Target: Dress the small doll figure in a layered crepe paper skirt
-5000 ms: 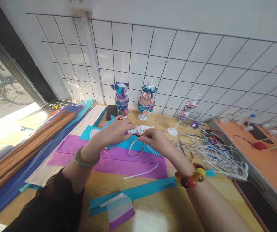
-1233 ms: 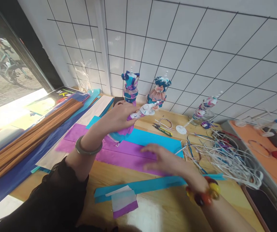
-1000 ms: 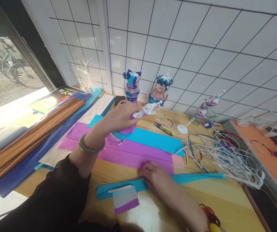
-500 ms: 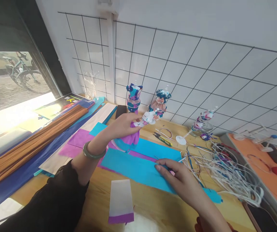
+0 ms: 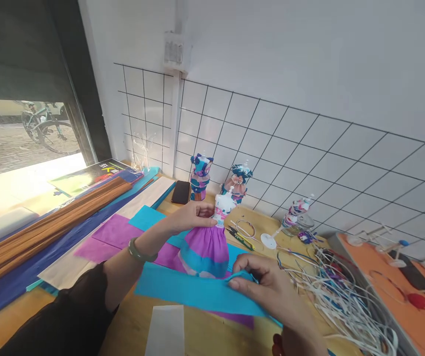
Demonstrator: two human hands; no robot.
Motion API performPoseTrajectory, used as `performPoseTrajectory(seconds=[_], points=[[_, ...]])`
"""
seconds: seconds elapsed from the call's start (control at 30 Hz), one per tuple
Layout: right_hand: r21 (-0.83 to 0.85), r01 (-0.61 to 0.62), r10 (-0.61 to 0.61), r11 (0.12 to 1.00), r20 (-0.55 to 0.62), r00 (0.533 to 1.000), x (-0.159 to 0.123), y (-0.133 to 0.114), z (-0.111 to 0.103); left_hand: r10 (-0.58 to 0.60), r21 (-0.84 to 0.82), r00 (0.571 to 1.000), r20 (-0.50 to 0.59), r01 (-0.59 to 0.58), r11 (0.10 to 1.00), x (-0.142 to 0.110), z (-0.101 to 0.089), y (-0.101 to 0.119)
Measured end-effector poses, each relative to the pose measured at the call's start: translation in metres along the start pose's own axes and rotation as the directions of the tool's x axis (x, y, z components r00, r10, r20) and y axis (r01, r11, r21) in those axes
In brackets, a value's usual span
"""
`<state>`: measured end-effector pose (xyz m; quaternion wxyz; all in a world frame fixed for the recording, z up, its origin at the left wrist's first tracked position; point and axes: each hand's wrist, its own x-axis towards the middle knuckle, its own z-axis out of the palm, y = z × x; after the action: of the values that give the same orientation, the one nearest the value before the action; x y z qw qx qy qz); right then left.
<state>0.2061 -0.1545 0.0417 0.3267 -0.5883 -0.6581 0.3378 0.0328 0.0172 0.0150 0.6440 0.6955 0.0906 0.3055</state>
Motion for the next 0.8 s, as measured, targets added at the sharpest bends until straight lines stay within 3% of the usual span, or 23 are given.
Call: performPoseTrajectory(seconds=[0.2, 0.43, 0.67, 0.8], points=[[-0.073, 0.006, -0.006, 0.997, 0.000, 1.000, -0.007, -0.005, -0.011, -0.039, 0.004, 0.998, 0.050, 0.039, 0.999, 0.001, 0.001, -0.008], [-0.092, -0.011, 0.028, 0.996, 0.180, 0.983, -0.018, -0.016, -0.013, -0.038, -0.055, 0.999, 0.026, 0.039, 0.998, 0.000, 0.000, -0.004], [-0.157, -0.083, 0.064, 0.984, -0.123, 0.990, -0.003, 0.001, -0.012, -0.027, 0.012, 0.996, 0.081, 0.027, 1.000, 0.006, 0.000, -0.018], [-0.210, -0.119, 0.083, 0.970, -0.173, 0.981, 0.000, 0.010, -0.016, -0.041, -0.019, 0.994, 0.098, 0.043, 0.999, 0.005, -0.001, -0.018]])
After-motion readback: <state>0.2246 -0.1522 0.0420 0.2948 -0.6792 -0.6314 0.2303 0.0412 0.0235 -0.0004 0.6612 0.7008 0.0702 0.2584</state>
